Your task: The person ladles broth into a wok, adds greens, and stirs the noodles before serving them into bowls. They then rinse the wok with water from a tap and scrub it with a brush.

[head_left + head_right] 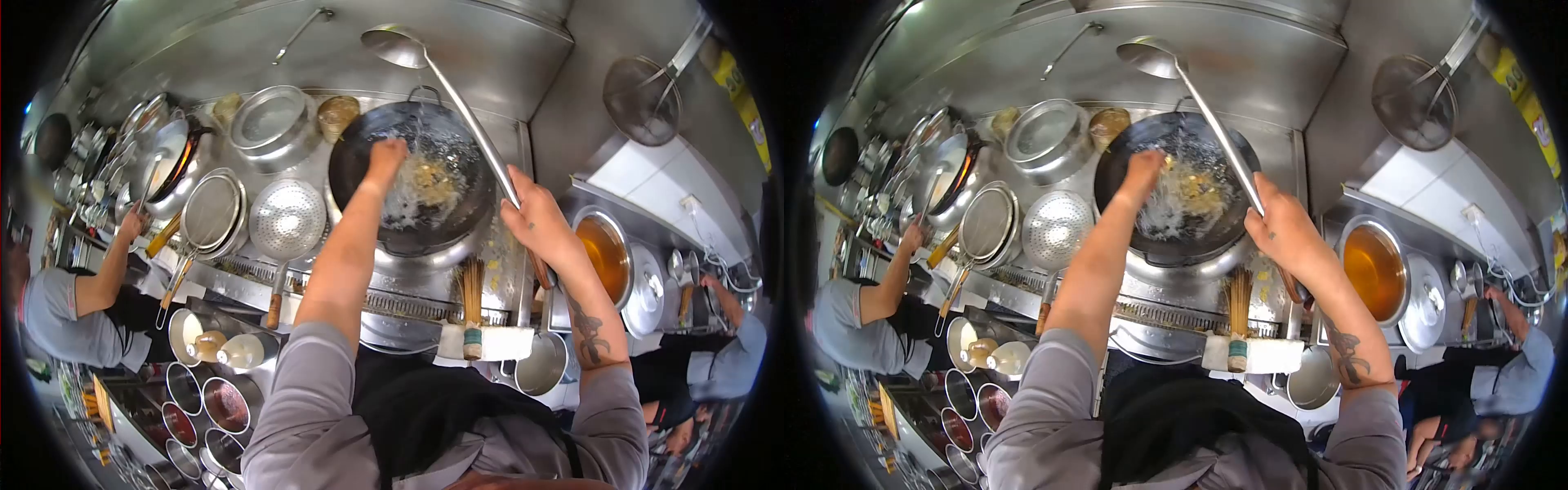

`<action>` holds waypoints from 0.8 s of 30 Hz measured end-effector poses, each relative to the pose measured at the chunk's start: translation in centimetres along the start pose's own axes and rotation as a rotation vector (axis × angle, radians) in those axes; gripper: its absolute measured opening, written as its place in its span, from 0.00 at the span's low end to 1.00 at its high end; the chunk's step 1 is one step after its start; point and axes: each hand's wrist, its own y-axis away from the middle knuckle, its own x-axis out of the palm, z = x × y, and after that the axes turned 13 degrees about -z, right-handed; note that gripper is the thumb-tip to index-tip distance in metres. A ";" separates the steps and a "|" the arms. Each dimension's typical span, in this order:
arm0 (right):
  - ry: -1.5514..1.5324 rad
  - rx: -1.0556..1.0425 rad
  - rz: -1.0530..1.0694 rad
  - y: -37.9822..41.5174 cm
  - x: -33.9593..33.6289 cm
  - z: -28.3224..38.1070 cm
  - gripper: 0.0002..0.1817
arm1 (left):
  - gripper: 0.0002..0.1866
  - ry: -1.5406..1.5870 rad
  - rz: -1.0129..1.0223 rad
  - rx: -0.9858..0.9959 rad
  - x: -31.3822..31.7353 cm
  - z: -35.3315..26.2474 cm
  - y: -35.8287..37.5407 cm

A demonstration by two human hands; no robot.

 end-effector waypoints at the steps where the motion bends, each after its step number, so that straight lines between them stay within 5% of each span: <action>1: 0.065 -0.011 -0.005 -1.1 0.7 0.2 0.28 | 0.17 -0.154 -0.047 0.298 0.0 2.3 0.3; 3: 0.057 0.052 0.068 -4.0 2.8 1.1 0.28 | 0.11 -0.410 0.004 0.409 -2.0 0.1 4.5; 5: 0.019 -0.216 -0.098 -7.0 7.4 -0.8 0.23 | 0.08 -0.302 0.084 0.403 -3.2 1.3 7.1; 9: -0.014 -0.219 -0.067 -13.5 15.6 1.0 0.17 | 0.02 -0.361 -0.005 0.540 -6.9 0.0 11.4; 17: -0.034 0.019 0.006 -16.7 22.8 3.4 0.13 | 0.06 -0.367 0.056 0.550 -14.2 -1.2 10.7; 24: -0.148 0.208 0.150 -20.2 27.7 4.3 0.10 | 0.15 -0.792 0.192 0.373 -20.7 0.3 9.7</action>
